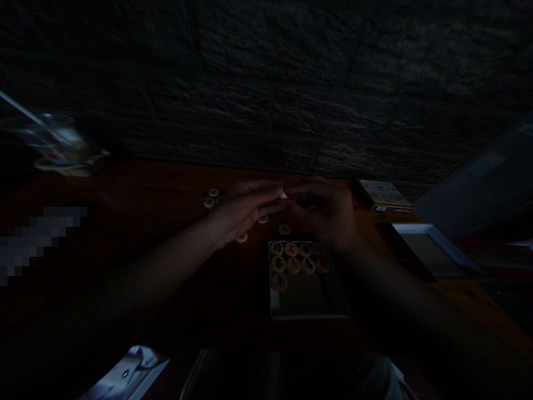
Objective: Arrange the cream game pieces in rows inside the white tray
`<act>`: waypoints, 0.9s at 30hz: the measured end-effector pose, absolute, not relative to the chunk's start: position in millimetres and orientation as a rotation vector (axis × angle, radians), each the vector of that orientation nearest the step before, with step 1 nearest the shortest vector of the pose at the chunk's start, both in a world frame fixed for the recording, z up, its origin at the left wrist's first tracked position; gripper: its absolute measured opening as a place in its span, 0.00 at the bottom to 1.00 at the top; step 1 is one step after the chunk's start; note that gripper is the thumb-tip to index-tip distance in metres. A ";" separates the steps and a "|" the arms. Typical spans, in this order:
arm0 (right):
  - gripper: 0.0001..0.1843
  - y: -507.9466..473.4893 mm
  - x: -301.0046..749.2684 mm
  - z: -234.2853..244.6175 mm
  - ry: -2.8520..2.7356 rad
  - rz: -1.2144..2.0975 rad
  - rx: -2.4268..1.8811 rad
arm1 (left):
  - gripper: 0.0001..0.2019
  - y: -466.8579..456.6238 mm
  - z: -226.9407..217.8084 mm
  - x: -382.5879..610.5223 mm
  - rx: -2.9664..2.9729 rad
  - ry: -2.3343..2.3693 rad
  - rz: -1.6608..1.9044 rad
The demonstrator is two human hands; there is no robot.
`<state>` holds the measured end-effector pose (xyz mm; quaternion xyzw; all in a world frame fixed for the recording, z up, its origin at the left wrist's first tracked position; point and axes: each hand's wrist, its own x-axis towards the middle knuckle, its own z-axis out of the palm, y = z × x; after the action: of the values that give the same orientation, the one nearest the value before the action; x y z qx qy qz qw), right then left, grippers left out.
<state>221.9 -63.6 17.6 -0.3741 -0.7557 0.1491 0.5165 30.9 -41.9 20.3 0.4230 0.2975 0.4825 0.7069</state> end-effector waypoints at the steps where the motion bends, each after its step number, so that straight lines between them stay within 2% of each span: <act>1: 0.12 -63.1 223.0 17.7 -1.842 0.316 -0.892 | 0.04 -42.3 21.1 31.2 0.930 0.655 1.067; 7: 0.16 -59.8 226.7 17.7 -1.874 0.313 -0.887 | 0.11 -44.0 23.5 31.6 0.899 0.612 1.088; 15: 0.16 -62.0 228.4 19.8 -1.980 0.127 -0.940 | 0.12 -40.0 17.8 30.6 1.002 0.652 1.136; 21: 0.16 -61.9 229.2 22.5 -2.062 0.143 -0.905 | 0.15 -41.7 15.8 28.6 1.077 0.711 1.120; 27: 0.15 -64.6 227.5 29.8 -2.023 0.302 -1.005 | 0.06 -42.3 21.9 29.2 1.017 0.694 1.071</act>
<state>227.5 -64.6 29.8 -0.4005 -0.8065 0.1205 0.4180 29.2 -42.3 21.9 0.4540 0.3097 0.4781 0.6851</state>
